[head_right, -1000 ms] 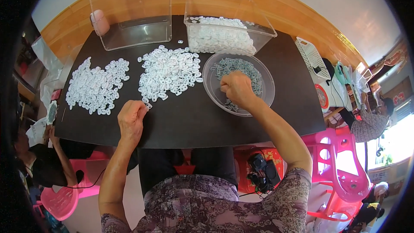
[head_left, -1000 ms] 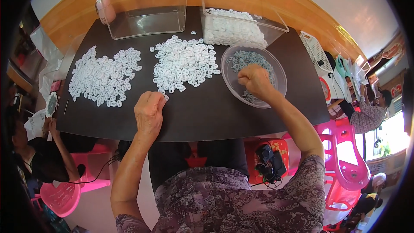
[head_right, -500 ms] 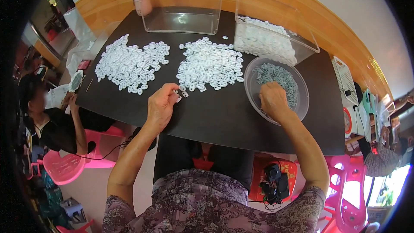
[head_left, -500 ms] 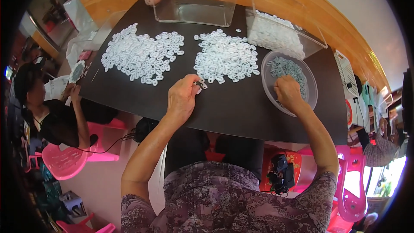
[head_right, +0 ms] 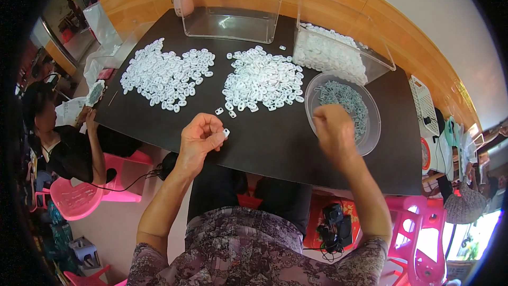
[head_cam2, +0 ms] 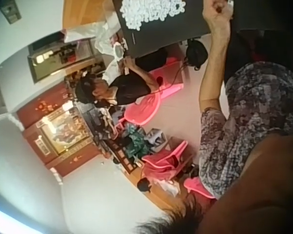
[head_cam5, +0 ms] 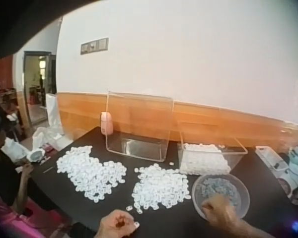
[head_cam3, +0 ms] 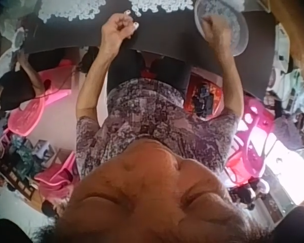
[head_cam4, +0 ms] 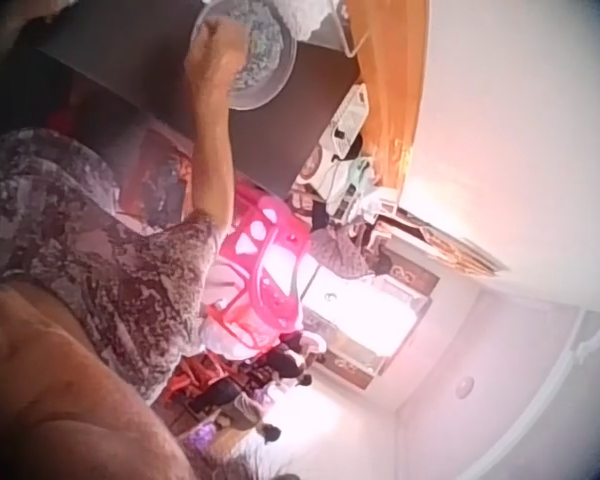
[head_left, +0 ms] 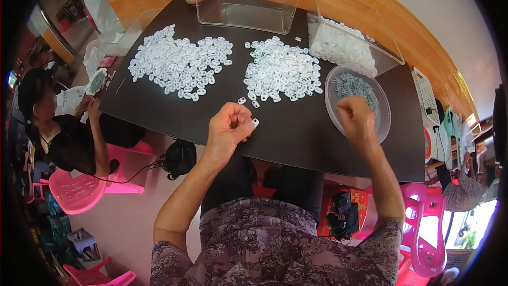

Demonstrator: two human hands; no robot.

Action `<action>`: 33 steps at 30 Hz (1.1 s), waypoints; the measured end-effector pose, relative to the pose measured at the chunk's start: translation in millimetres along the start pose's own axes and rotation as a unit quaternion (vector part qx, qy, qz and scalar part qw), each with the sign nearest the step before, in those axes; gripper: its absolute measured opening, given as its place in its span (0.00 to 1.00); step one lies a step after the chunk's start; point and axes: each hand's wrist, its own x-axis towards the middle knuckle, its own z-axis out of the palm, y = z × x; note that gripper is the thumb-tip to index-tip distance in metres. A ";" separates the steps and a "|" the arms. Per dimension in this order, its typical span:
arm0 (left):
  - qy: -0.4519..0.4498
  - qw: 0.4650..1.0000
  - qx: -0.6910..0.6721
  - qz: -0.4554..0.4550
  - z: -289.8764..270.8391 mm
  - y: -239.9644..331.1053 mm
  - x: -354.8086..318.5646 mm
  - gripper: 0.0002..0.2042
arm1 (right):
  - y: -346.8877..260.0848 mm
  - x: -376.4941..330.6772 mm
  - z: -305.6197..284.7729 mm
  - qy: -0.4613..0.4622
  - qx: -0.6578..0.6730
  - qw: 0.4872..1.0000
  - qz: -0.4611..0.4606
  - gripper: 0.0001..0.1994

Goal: Manually assembling small white plastic rings by inserting tiny components into the center of each ring.

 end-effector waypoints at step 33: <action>0.124 0.983 -0.134 -0.016 31.5 -13.3 -38.6 0.04 | -97.7 -17.9 85.1 -0.114 0.370 0.919 0.076 0.05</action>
